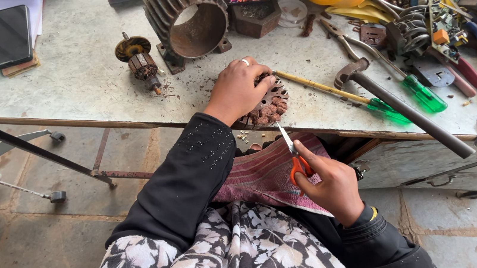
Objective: The person uses a wooden stick to push material into the slots of a motor stator, then taps the stator with a hammer. They wipe the stator with a cloth and use scissors to trim protruding material from the slots.
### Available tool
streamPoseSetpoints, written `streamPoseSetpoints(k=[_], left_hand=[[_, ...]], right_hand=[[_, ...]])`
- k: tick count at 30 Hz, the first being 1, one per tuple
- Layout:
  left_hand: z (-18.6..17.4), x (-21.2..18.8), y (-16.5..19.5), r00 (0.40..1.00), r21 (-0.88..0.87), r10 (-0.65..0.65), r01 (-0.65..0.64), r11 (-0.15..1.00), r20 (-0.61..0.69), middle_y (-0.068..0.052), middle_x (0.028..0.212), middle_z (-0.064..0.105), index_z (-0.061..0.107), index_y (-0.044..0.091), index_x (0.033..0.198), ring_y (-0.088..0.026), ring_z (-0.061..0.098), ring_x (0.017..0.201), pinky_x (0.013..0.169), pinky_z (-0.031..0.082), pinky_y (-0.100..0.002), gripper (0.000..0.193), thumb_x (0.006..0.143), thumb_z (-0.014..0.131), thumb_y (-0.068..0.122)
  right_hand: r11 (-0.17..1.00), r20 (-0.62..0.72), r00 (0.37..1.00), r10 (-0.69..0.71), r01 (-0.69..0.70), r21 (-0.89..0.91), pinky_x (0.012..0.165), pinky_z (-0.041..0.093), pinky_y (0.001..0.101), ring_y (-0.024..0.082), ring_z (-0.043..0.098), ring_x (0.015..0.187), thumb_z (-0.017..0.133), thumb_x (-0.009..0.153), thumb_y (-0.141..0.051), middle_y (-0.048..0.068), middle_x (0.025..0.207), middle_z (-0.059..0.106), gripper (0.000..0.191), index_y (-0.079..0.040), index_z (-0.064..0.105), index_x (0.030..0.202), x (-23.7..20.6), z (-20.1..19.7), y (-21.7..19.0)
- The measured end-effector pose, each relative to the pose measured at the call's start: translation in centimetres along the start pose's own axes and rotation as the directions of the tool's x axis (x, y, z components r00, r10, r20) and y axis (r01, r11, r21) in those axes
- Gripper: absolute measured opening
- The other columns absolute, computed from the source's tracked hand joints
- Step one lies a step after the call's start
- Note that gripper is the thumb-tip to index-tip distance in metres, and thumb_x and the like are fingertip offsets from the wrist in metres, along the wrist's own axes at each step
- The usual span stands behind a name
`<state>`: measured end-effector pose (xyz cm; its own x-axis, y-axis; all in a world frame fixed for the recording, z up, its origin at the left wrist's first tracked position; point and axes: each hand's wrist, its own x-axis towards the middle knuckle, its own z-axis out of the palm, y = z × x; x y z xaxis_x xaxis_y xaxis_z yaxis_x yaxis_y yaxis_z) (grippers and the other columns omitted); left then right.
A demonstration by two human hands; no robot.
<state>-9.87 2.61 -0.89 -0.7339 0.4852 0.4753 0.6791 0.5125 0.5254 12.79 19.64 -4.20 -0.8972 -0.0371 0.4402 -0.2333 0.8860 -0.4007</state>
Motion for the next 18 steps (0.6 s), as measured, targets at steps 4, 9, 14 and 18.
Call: streamPoseSetpoints(k=[4, 9, 14, 18], left_hand=[[0.06, -0.03, -0.05, 1.0, -0.004, 0.003, -0.003, 1.0, -0.006, -0.01, 0.103, 0.072, 0.08, 0.011, 0.103, -0.032, 0.066, 0.104, 0.09, 0.051, -0.044, 0.029, 0.093, 0.067, 0.036], [0.06, 0.01, -0.05, 1.0, -0.002, -0.001, 0.001, 1.0, 0.0, -0.009, 0.104, 0.072, 0.08, 0.012, 0.103, -0.031, 0.066, 0.104, 0.091, 0.051, -0.044, 0.029, 0.093, 0.067, 0.036], [0.05, -0.05, 0.0, 1.0, -0.004, 0.008, -0.008, 1.0, -0.012, -0.011, 0.103, 0.072, 0.08, 0.012, 0.102, -0.032, 0.066, 0.103, 0.089, 0.051, -0.044, 0.029, 0.092, 0.067, 0.036], [-0.09, -0.06, 0.12, 1.0, -0.013, 0.001, -0.001, 1.0, -0.001, -0.01, 0.102, 0.072, 0.08, 0.011, 0.103, -0.031, 0.066, 0.102, 0.09, 0.052, -0.044, 0.03, 0.093, 0.067, 0.036]], right_hand=[[1.0, -0.03, 0.999, -0.022, 0.022, -0.001, 0.057, 0.052, 0.0364, 0.023, 0.065, 0.059, 0.079, 0.078, -0.019, 0.008, 0.069, 0.066, 0.065, -0.021, 0.062, 0.142, 0.06, -0.08, 0.13], [0.999, 0.012, 0.999, -0.032, 0.032, -0.021, 0.056, 0.051, 0.0368, 0.023, 0.066, 0.06, 0.079, 0.077, -0.018, 0.007, 0.07, 0.067, 0.068, -0.018, 0.061, 0.142, 0.33, -0.28, 0.13], [0.999, 0.017, 0.999, -0.037, 0.037, -0.024, 0.057, 0.052, 0.0359, 0.022, 0.066, 0.062, 0.078, 0.078, -0.018, 0.006, 0.073, 0.068, 0.067, -0.02, 0.061, 0.143, 0.13, -0.55, 0.18], [0.999, 0.034, 0.999, -0.028, 0.029, -0.036, 0.057, 0.052, 0.036, 0.022, 0.066, 0.062, 0.078, 0.078, -0.019, 0.005, 0.073, 0.068, 0.068, -0.02, 0.06, 0.144, 0.07, -0.44, 0.33]])
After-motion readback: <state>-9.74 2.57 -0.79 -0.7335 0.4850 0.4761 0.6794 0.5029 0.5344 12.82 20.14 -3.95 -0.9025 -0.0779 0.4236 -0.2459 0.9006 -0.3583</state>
